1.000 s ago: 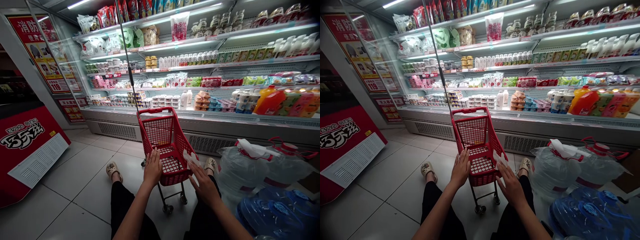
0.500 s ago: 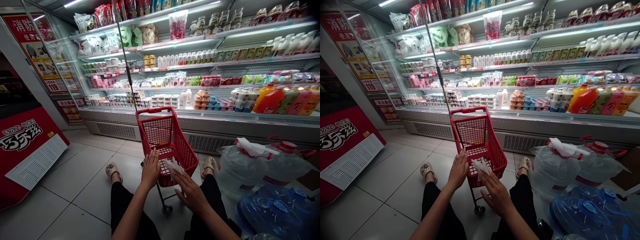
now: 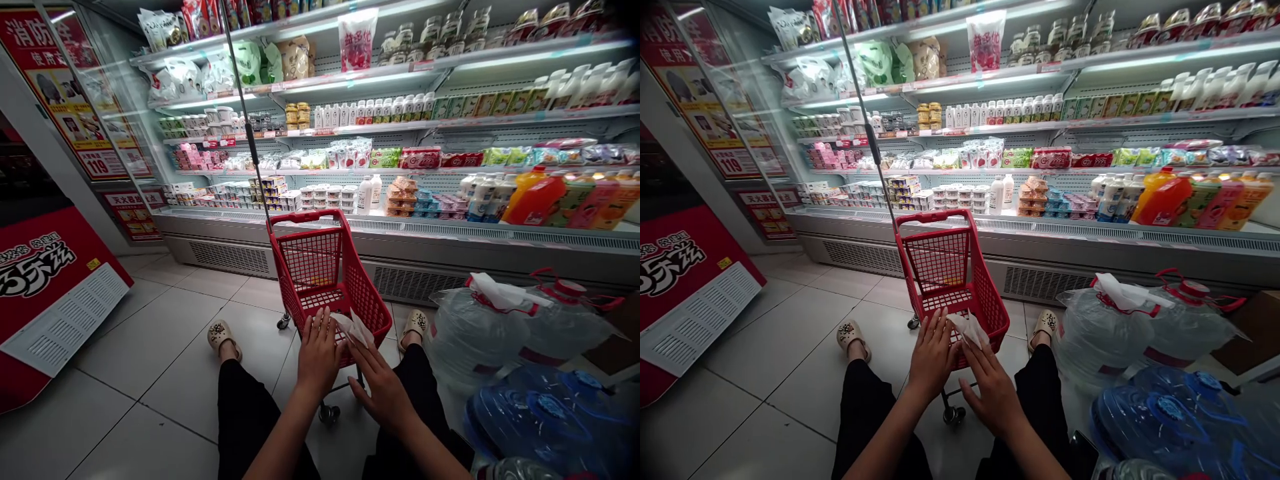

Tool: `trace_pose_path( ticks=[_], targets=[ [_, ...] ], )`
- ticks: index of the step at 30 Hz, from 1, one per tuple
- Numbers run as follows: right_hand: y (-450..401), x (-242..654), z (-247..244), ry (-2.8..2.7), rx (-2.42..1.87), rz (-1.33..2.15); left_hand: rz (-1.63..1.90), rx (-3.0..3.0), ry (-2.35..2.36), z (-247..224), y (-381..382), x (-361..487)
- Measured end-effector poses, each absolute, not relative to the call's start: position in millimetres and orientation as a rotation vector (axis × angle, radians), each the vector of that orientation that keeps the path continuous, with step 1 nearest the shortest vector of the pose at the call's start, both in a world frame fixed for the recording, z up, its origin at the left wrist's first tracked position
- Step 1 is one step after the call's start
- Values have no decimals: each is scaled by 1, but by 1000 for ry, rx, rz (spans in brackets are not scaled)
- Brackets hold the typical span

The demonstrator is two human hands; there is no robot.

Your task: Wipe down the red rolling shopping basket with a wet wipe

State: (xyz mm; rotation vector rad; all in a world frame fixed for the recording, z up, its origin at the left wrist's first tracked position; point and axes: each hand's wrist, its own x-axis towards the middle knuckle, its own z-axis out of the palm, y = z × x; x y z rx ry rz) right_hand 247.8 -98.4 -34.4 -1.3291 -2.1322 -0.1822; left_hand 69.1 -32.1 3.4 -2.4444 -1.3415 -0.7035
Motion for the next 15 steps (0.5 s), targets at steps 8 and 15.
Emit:
trace_pose_path(
  ticks=[8, 15],
  targets=[
    [-64, 310, -23, -2084, -1351, -323, -650, -2506, -1204, 11, -30, 31],
    [-76, 287, -28, -2085, -1383, -262, -651, -2562, -1165, 16, -15, 9]
  ],
)
